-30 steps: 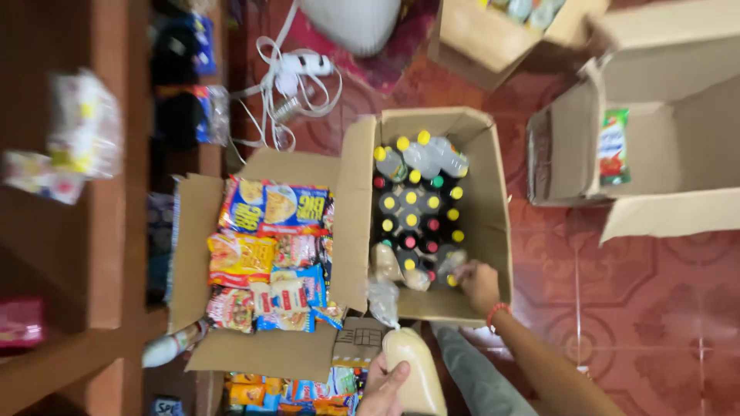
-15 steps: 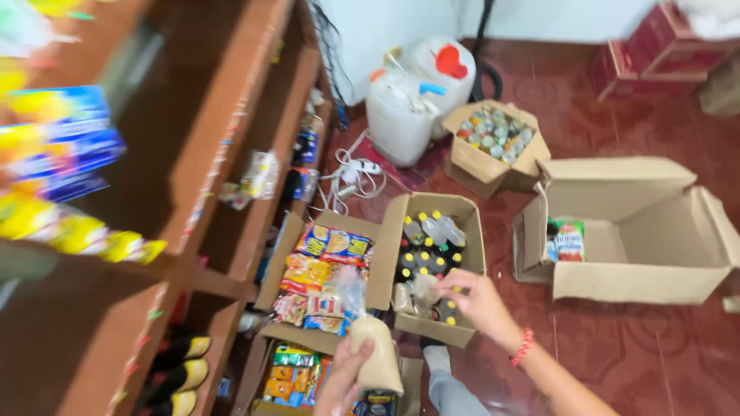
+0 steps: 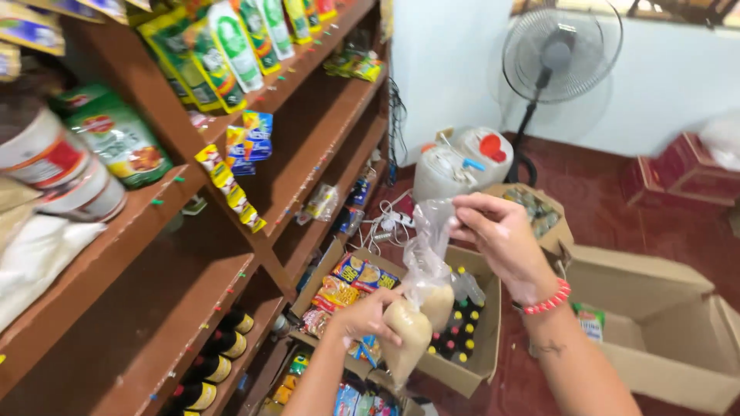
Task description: Stocking various grocery items such as bags of sugar and bottles of vinegar from boxes onto store shelves.
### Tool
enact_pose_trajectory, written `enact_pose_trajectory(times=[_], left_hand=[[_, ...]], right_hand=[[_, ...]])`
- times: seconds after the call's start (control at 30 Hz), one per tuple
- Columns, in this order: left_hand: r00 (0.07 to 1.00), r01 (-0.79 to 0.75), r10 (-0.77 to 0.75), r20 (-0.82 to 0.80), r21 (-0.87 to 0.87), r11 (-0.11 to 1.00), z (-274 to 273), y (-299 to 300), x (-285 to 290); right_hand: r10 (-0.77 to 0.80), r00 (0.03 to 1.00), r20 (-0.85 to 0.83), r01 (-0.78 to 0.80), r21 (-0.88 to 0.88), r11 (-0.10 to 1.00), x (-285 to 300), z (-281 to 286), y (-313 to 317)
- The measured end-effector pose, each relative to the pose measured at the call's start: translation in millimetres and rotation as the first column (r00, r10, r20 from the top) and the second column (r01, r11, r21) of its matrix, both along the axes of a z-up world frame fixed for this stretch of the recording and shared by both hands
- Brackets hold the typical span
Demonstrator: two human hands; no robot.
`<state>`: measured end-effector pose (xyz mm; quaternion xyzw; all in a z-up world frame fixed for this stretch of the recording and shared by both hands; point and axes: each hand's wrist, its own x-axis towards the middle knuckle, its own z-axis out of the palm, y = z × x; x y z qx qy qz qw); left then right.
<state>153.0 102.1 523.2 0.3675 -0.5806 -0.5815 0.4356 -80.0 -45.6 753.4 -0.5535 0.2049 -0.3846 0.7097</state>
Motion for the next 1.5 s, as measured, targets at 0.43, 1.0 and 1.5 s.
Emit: enact_pose_trajectory(times=[0.43,1.0,1.5], left_hand=[[0.692,-0.219,0.302,-0.655,0.209,0.953,13.3,10.4,-16.2],[0.651,-0.444,0.487,-0.582,0.228,0.866,86.9,11.7,-11.0],[0.33,-0.892,0.866,-0.376,0.176,0.417,157.9,132.8,-15.7]], right_hand=[[-0.385,0.923,-0.021,0.294,-0.608,0.738,16.8,-28.9,10.7],[0.263,0.94,-0.219,-0.335,-0.436,0.835,71.1,-106.8,7.6],[0.534,0.845,-0.021,-0.524,-0.222,0.822,179.8,-56.8,124.6]])
